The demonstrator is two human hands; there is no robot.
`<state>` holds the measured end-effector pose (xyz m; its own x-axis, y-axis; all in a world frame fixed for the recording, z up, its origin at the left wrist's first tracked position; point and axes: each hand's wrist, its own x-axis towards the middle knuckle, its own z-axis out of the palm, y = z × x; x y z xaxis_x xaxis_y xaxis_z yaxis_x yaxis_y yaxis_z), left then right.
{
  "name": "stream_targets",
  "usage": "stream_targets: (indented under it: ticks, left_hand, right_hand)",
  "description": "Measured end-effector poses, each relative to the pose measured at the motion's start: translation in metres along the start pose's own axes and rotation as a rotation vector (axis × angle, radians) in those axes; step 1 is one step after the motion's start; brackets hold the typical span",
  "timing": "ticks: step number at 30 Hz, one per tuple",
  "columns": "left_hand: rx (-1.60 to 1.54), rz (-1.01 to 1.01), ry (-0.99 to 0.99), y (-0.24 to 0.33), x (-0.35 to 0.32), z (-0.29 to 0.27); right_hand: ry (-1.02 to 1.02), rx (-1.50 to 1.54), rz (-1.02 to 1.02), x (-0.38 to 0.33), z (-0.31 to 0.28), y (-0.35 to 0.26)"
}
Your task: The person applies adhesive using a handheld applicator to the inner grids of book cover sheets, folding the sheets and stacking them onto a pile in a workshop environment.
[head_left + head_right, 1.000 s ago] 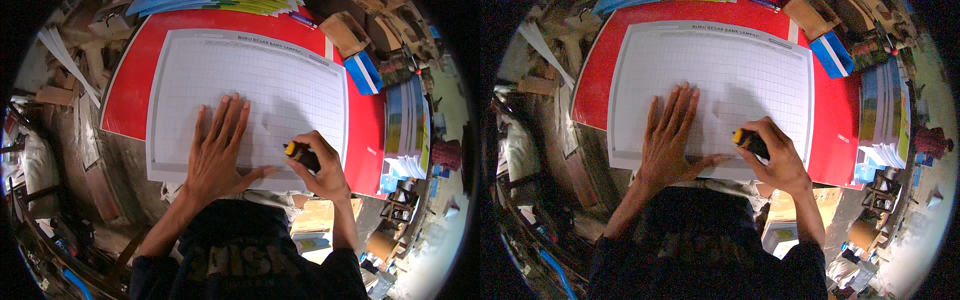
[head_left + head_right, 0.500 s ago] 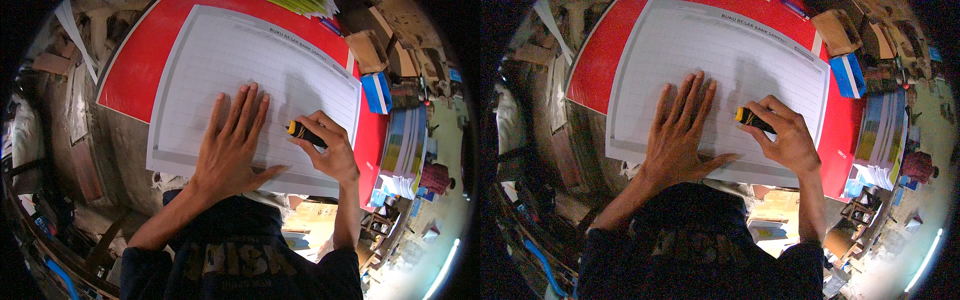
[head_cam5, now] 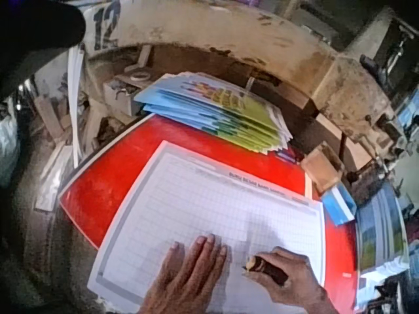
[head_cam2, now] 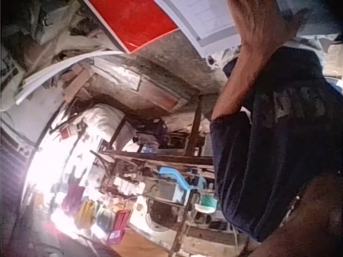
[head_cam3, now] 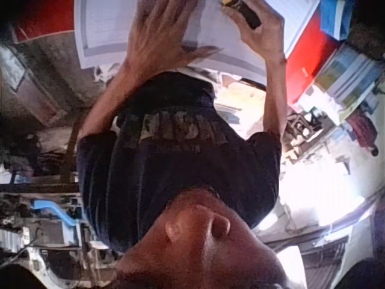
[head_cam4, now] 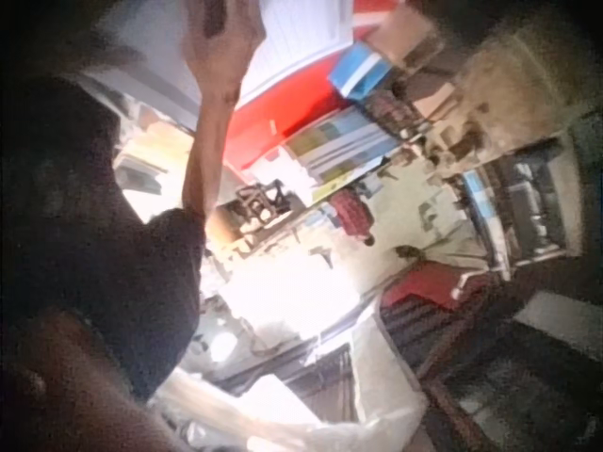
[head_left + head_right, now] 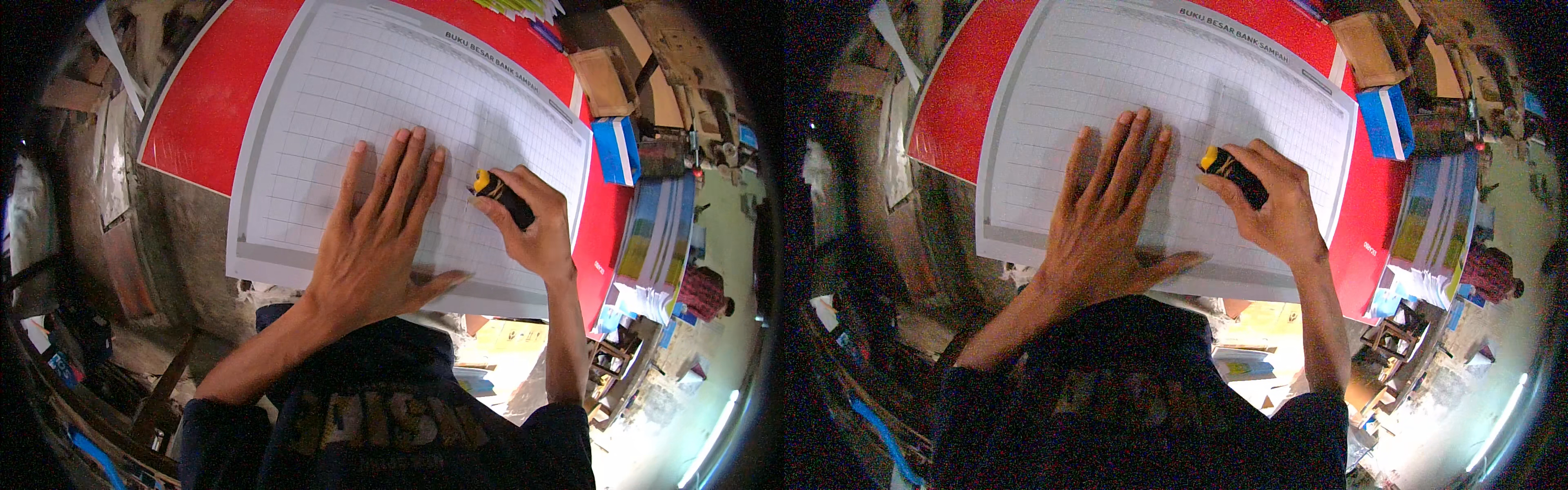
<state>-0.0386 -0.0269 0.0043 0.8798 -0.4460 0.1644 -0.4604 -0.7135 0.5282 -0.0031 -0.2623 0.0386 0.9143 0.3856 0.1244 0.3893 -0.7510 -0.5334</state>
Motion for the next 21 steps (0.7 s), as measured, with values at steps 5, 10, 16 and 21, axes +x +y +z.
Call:
stream_targets:
  ticks: [5,10,16,21]
  left_hand:
    - [-0.031,-0.018,0.022,-0.002,0.001,0.002]
    - [-0.028,-0.006,0.013,-0.003,-0.002,-0.001]
    - [-0.027,-0.015,0.002,-0.002,-0.001,-0.001]
    - [-0.008,-0.005,-0.019,0.002,0.001,-0.002]
  right_hand:
    - [-0.122,0.100,-0.006,0.002,-0.016,0.003]
    - [-0.056,0.030,-0.050,-0.007,-0.011,-0.002]
    - [-0.095,0.030,-0.125,-0.011,-0.009,0.007]
    - [-0.117,0.022,-0.153,-0.010,-0.012,0.011]
